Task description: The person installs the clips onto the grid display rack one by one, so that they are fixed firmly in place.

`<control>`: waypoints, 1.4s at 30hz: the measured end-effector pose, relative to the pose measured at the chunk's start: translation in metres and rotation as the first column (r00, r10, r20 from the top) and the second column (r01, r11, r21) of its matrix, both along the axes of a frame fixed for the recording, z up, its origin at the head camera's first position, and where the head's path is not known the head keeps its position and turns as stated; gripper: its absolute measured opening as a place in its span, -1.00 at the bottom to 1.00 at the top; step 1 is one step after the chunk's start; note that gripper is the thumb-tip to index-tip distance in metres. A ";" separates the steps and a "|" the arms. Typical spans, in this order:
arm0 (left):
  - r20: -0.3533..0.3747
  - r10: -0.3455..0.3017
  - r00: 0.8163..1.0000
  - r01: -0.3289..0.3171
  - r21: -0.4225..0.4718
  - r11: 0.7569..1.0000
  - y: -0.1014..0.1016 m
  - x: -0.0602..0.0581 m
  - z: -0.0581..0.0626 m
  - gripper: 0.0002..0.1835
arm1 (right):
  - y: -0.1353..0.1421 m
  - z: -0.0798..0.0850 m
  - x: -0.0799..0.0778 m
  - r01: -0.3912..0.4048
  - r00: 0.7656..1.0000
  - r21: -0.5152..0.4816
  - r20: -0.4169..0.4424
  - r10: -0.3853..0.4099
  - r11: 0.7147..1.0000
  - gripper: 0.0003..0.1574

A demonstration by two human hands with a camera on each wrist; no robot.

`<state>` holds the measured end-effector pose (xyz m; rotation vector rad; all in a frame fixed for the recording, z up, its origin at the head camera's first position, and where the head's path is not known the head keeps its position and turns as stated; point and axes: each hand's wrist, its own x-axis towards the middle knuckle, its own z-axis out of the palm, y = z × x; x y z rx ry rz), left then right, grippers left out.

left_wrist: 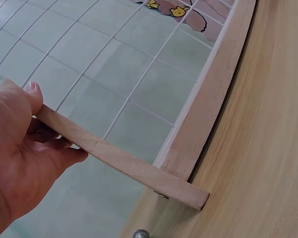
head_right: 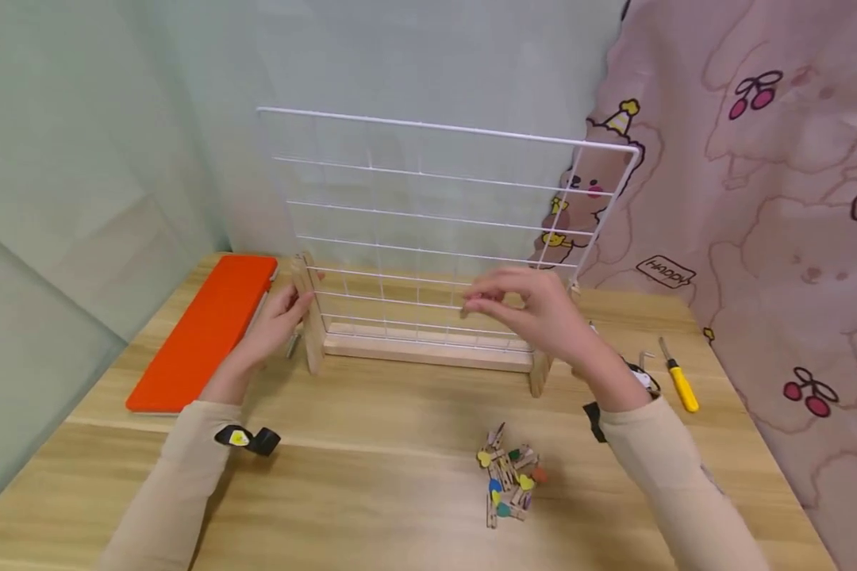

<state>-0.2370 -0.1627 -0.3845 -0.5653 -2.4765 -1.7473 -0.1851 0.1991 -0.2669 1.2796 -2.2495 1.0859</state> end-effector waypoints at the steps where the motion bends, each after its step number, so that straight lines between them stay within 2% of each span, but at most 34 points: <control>1: 0.006 -0.009 1.000 0.009 0.002 1.000 0.000 0.001 -0.002 -0.52 | -0.010 0.010 -0.002 -0.023 1.000 -0.023 -0.018 0.022 0.999 -0.68; 3: 0.016 -0.012 1.000 0.011 0.009 1.000 0.000 0.002 -0.004 -0.52 | -0.031 0.032 -0.006 -0.055 0.998 -0.049 -0.047 0.052 0.997 -0.67; 5: 0.027 -0.014 1.000 0.013 0.019 1.000 0.000 0.002 -0.006 -0.52 | -0.052 0.055 -0.010 -0.051 0.994 -0.045 -0.097 0.046 0.998 -0.66; 8: 0.047 -0.018 0.999 0.016 0.040 0.999 -0.001 0.003 -0.004 -0.50 | -0.084 0.087 -0.014 0.019 0.994 -0.063 -0.109 -0.026 0.998 -0.69; 11: 0.047 -0.030 0.998 0.027 0.057 0.998 -0.001 0.002 -0.002 -0.50 | -0.113 0.118 -0.011 0.130 0.989 -0.064 -0.065 -0.134 0.989 -0.72; 13: 0.046 -0.034 0.998 0.031 0.064 0.997 0.000 0.001 0.000 -0.50 | -0.128 0.136 -0.009 0.168 0.985 -0.063 -0.038 -0.171 0.984 -0.73; 17: 0.039 -0.036 0.999 0.033 0.070 0.997 0.005 0.000 0.004 -0.50 | -0.152 0.159 -0.016 0.235 0.972 -0.055 0.027 -0.234 0.970 -0.71; 22: 0.023 -0.027 0.999 0.026 0.066 0.997 0.007 0.001 0.007 -0.50 | -0.179 0.167 -0.033 0.256 0.956 -0.122 0.180 -0.232 0.959 -0.66; 25: 0.007 -0.020 1.000 0.020 0.056 0.998 0.008 0.000 0.007 -0.50 | -0.190 0.166 -0.043 0.256 0.949 -0.166 0.229 -0.215 0.952 -0.66; 32: 0.010 -0.045 0.999 0.044 0.079 0.996 0.014 -0.001 0.005 -0.48 | -0.195 0.157 -0.069 0.296 0.949 -0.197 0.174 -0.264 0.935 -0.77; 37: 0.017 -0.046 0.999 0.045 0.079 0.996 0.015 0.001 0.006 -0.49 | -0.194 0.153 -0.074 0.323 0.940 -0.169 0.168 -0.296 0.931 -0.82; 42: 0.018 -0.046 0.999 0.045 0.073 0.996 0.017 0.012 0.024 -0.54 | -0.193 0.154 -0.074 0.298 0.948 -0.119 0.153 -0.279 0.947 -0.76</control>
